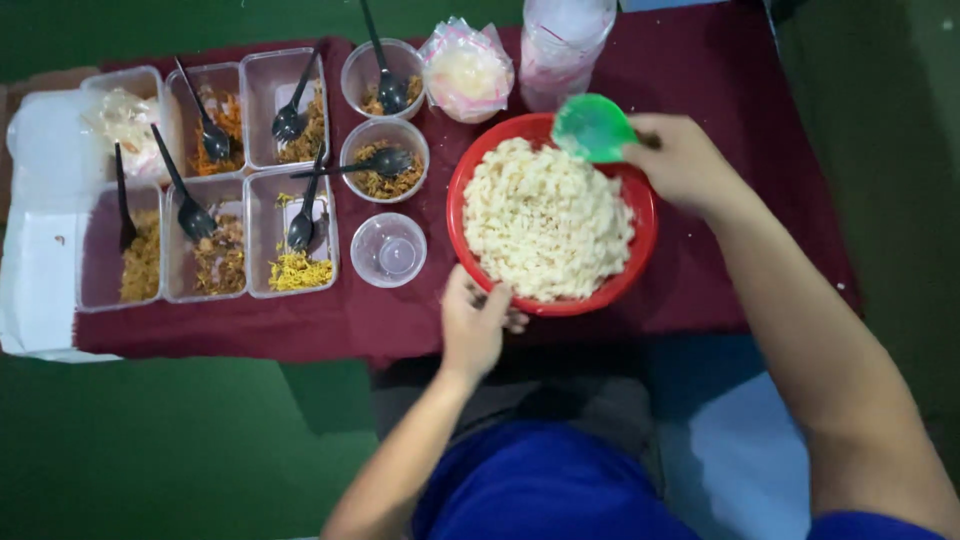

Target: Mixing white granular food in a red bowl using a green plastic spoon

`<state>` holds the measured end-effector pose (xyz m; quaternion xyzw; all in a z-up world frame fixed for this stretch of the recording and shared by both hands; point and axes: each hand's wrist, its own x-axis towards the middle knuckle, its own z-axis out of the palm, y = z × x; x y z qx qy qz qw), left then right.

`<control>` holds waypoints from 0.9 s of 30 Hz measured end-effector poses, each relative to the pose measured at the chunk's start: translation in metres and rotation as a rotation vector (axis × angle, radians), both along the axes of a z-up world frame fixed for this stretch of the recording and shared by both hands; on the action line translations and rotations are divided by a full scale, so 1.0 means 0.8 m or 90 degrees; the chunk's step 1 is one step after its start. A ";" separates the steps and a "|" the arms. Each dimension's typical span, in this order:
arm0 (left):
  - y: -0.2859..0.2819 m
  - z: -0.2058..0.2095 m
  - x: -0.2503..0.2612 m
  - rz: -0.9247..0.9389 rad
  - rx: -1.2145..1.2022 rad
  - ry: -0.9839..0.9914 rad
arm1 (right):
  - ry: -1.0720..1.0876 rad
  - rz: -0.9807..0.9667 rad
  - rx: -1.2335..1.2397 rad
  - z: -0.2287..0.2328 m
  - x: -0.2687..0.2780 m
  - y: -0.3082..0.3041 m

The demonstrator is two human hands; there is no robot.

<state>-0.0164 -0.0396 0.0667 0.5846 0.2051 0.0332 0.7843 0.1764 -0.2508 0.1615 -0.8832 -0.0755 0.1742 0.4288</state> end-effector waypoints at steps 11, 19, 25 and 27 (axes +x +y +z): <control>0.095 0.015 0.131 -0.194 0.499 0.047 | 0.259 -0.089 0.209 -0.020 -0.151 -0.081; 0.092 0.058 0.091 -0.158 0.526 -0.030 | 0.137 0.021 0.028 0.018 -0.144 -0.070; 0.033 0.014 -0.017 -0.030 0.413 0.107 | -0.411 0.120 -0.233 -0.019 -0.088 -0.023; 0.015 0.017 -0.028 -0.056 0.357 0.092 | -0.649 0.102 -0.525 -0.041 -0.074 0.000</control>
